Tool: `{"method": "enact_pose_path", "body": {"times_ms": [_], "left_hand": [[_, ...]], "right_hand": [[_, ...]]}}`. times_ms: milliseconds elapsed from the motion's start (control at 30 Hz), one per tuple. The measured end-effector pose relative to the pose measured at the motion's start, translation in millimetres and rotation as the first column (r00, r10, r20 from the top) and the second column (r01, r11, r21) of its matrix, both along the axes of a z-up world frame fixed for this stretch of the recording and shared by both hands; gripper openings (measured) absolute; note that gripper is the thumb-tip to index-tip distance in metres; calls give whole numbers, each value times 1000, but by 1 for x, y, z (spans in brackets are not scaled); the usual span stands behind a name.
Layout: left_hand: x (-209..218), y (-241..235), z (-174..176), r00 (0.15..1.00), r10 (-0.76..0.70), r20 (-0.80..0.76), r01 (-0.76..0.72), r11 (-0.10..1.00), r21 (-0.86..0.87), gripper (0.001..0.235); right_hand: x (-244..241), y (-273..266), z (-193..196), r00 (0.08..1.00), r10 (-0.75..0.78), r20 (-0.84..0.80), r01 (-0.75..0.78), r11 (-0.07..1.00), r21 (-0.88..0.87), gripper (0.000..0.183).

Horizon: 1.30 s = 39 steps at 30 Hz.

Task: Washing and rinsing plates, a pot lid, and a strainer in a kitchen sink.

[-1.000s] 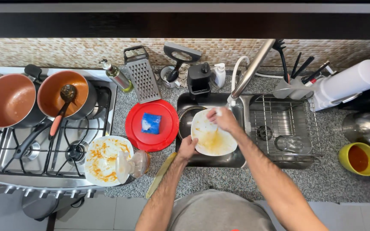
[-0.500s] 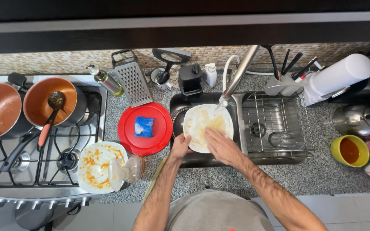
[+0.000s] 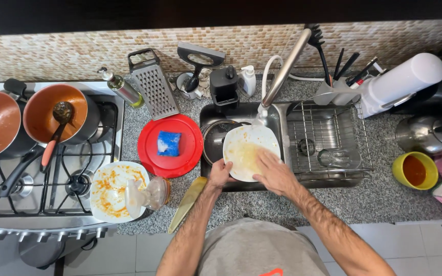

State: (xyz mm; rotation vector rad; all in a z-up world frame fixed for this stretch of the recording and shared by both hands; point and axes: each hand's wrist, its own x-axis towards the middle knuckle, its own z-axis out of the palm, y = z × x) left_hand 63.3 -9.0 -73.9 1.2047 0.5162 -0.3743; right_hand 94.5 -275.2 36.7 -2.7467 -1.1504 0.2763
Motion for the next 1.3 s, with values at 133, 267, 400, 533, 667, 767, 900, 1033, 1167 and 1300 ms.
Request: {"method": "enact_pose_path", "body": {"times_ms": [133,267,400,533,667,767,900,1033,1167,1300], "left_hand": [[-4,-16,-2,999,-52,6,52,999,-16,43],[3,-17,4,999,-48,11,48,999,-10,43],[5,-17,7,1000,-18,19,19,1000,-23,43],[-2,-21,8,1000,-29,9,29,999,-31,42],[4,-20,14,999,-37,18,38,999,-37,42],[11,-15,20,999,-30,30,31,999,-42,41],[9,-7,29,999,-33,27,33,999,-28,42],[8,-20,4,997,-73,32,74,997,-24,40],[15,-23,18,998,-42,38,43,998,-35,40],[18,-10,-1,999,20,34,-19,999,-34,41]], "right_hand": [[18,19,-12,997,-78,-7,78,997,27,80],[14,34,6,982,-32,-185,38,999,30,82],[15,34,9,982,32,-189,-24,999,45,80],[1,24,8,978,48,-205,-37,998,60,80],[-1,17,13,975,81,-206,-64,994,87,80],[3,13,16,973,115,-200,-96,990,102,80],[5,-16,22,980,0,-197,-17,996,-83,92],[33,-12,-4,999,-14,45,21,988,-151,97],[14,23,19,982,11,-190,-21,999,-51,94],[-17,15,26,966,105,-235,-100,994,35,90]]}}
